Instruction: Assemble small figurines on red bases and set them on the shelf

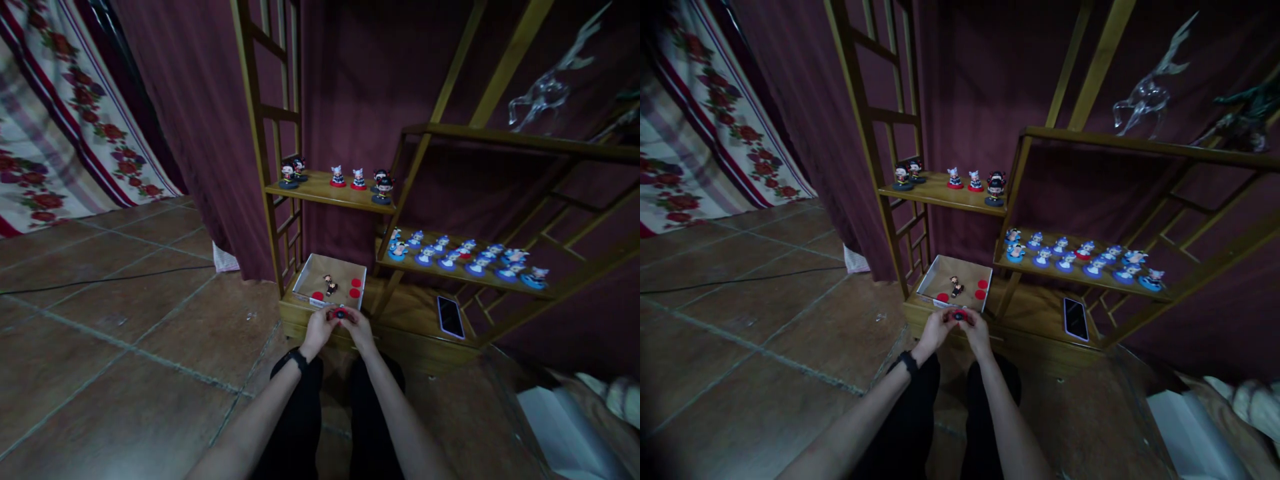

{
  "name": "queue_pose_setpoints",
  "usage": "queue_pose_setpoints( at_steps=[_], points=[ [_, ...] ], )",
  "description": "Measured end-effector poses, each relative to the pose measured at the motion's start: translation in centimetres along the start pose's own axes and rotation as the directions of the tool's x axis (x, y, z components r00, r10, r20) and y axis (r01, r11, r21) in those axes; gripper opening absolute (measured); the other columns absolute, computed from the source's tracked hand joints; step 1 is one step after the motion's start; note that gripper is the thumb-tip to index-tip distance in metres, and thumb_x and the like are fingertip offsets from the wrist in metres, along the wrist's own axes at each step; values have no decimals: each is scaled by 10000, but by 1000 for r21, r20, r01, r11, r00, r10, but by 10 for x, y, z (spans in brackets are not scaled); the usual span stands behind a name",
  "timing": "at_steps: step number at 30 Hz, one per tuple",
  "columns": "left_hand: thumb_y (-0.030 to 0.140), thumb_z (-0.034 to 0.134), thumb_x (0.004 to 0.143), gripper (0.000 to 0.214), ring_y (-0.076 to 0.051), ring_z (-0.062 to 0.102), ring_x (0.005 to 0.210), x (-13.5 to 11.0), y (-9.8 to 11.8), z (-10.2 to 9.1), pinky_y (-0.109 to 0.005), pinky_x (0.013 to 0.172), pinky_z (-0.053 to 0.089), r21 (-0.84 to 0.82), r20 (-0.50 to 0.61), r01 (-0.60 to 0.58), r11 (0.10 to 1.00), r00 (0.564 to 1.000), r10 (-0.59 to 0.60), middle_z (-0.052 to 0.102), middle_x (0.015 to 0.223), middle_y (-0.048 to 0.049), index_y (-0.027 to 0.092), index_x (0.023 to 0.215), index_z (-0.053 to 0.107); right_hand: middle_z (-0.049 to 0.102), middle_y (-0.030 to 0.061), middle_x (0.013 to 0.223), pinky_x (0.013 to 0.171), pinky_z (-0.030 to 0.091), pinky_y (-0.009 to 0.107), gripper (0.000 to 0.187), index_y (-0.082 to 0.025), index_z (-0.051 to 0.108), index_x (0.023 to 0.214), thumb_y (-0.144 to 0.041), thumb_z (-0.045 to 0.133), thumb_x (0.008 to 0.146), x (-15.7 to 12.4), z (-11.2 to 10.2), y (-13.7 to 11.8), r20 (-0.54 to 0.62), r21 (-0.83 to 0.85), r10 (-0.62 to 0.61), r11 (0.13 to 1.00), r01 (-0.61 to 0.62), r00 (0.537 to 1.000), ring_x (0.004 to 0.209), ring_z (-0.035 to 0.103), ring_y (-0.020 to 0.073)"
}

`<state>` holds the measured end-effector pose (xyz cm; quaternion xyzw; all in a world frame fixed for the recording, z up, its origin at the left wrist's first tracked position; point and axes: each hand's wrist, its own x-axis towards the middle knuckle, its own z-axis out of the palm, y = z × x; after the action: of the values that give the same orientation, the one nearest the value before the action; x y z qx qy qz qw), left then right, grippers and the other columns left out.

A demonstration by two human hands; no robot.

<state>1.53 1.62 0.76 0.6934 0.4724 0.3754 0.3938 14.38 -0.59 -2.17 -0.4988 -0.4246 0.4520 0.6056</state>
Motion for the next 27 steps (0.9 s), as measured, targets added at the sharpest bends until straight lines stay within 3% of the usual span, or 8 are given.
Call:
queue_pose_setpoints(
  at_steps=[4,8,13,23,27],
  points=[
    [228,630,634,210,-107,520,498,7,-12,6,-218,529,409,-324,71,107,940,994,-88,593,547,-1,116,810,642,678,49,871,635,511,326,390,-196,613,941,-315,663,573,-1,3,-2,-13,66,70,995,-69,997,761,626,209],
    [287,661,589,185,-76,471,419,7,-13,9,-191,446,356,-466,120,228,855,974,-194,564,486,9,114,642,620,675,45,872,615,518,312,364,-185,621,893,-351,660,571,-1,4,-2,-4,116,125,986,-123,992,739,632,200],
    [292,679,561,208,-67,467,409,5,-6,6,-178,418,333,-487,141,298,821,954,-263,590,508,0,112,662,647,673,25,813,566,514,275,346,-179,624,849,-344,677,551,-1,3,0,11,128,169,977,-169,986,650,626,163],
    [250,668,546,139,-73,440,393,6,-8,7,-193,438,330,-432,96,232,872,973,-211,536,429,19,117,547,625,671,20,732,554,516,291,315,-171,638,766,-369,692,527,-5,7,-1,18,125,195,973,-195,981,537,615,137],
    [263,672,545,159,-70,443,401,8,-14,9,-195,448,339,-448,75,221,866,975,-210,558,468,16,115,595,638,674,20,729,564,521,303,334,-175,644,760,-389,702,511,-5,7,-5,29,142,185,972,-188,982,557,621,149]
  ],
)
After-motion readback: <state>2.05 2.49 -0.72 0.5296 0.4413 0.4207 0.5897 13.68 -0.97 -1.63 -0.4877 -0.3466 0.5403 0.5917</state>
